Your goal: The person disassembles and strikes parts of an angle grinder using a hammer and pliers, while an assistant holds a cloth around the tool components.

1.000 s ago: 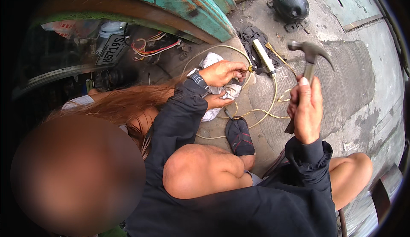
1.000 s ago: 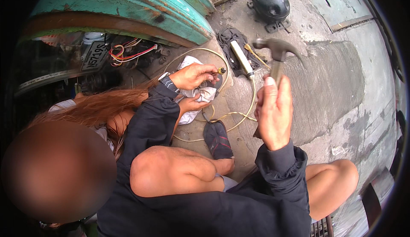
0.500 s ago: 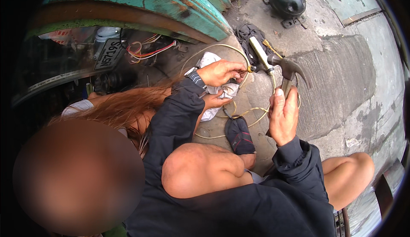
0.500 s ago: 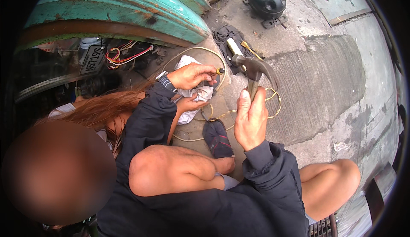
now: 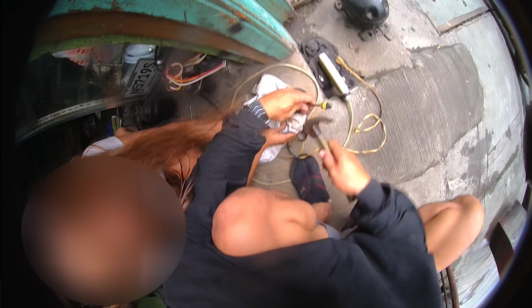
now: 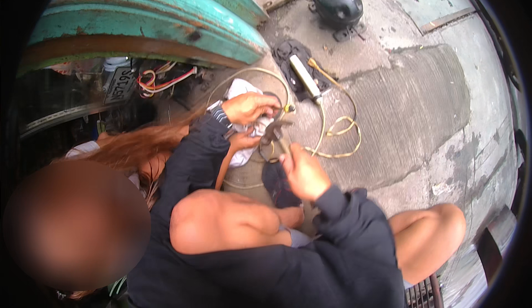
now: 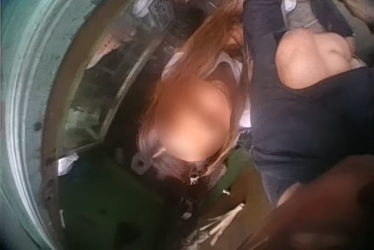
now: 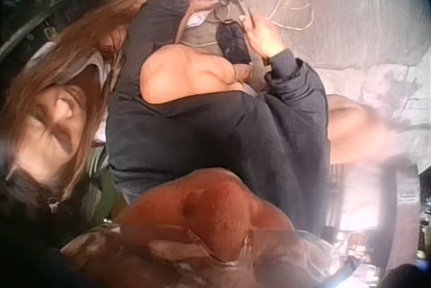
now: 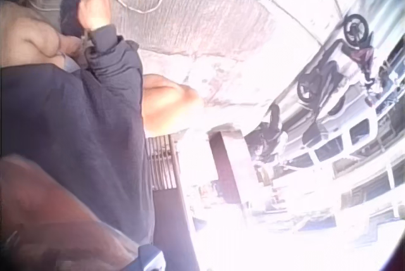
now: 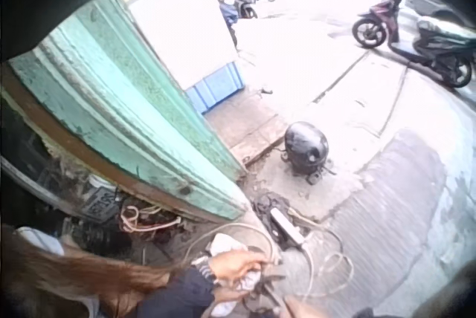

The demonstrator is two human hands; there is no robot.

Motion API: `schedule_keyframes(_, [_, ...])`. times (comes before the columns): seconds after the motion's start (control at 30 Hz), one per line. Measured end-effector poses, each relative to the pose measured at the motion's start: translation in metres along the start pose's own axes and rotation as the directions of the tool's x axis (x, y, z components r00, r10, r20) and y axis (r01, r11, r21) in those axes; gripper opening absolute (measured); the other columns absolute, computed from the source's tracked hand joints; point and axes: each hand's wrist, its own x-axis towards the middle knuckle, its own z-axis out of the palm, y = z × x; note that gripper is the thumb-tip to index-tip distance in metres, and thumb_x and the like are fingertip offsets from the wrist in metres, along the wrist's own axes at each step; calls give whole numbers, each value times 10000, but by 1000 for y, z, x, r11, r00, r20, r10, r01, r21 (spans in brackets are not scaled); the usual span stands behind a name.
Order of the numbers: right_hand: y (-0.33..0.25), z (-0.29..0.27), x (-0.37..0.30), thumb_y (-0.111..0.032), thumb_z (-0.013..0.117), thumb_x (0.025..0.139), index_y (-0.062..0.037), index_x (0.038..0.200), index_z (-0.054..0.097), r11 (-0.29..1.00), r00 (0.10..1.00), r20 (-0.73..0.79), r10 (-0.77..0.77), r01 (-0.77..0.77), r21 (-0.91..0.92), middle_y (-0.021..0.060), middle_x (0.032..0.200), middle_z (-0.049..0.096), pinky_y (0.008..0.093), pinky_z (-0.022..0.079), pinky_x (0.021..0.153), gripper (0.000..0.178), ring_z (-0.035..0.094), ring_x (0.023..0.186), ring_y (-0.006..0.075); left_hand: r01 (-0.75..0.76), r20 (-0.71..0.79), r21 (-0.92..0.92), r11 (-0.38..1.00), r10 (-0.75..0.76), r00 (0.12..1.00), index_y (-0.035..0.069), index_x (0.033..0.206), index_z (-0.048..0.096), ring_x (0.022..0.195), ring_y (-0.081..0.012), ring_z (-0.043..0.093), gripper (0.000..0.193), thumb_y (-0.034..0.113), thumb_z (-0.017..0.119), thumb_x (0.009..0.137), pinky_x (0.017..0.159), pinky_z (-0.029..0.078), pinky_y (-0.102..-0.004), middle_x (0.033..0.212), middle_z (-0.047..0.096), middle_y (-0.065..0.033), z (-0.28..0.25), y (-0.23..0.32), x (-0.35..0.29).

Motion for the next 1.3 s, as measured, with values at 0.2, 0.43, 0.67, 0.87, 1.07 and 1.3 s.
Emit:
schedule_keyframes(0.2, [-50,-62,-5,-280,458,1080,-76,1040,511,781,887,-394,241,64,621,12,709,504,260,394,459,214,455,514,75,54,-87,-289,956,-83,993,2,1128,594,949,-175,693,172,-17,532,969,866,531,-314,981,706,-80,-12,0,-22])
schedule_keyframes(0.43, [-48,-47,-1,-301,447,1093,-27,1174,567,796,860,-460,221,114,595,-18,689,477,228,357,444,309,417,503,49,55,-42,-235,971,-66,997,0,1098,607,902,-163,673,149,-7,529,970,848,526,-327,950,684,-64,-13,7,-15])
schedule_keyframes(0.67, [-30,-16,8,-268,479,1079,-24,1029,487,942,902,-425,77,74,327,130,672,577,393,442,525,249,571,548,275,75,-30,-186,980,-82,996,-20,1151,589,985,-190,709,181,-12,532,979,858,544,-321,1001,723,-110,-8,0,-13])
schedule_keyframes(0.87, [-64,-79,-10,-293,497,1077,-66,1013,565,812,900,-364,240,19,583,-16,678,489,252,387,498,246,453,547,68,65,-7,-93,994,-66,998,-32,1192,574,1016,-210,724,218,-24,536,977,874,560,-326,1046,740,-141,-9,0,-22])
schedule_keyframes(1.07, [4,-33,15,-297,473,1077,-35,1018,529,970,900,-365,-240,207,-128,32,734,537,282,407,531,274,502,587,108,-15,40,-96,995,19,999,-16,1147,599,949,-211,716,193,-22,529,967,847,558,-345,1002,729,-113,-9,3,-4])
schedule_keyframes(1.3, [-59,-104,10,-302,467,1085,-107,1032,465,674,827,-539,161,307,672,-23,712,428,223,344,436,202,371,501,44,46,-96,-323,945,-81,992,4,1156,598,949,-166,681,175,31,508,1009,875,531,-321,1016,705,-78,-11,-12,-24])
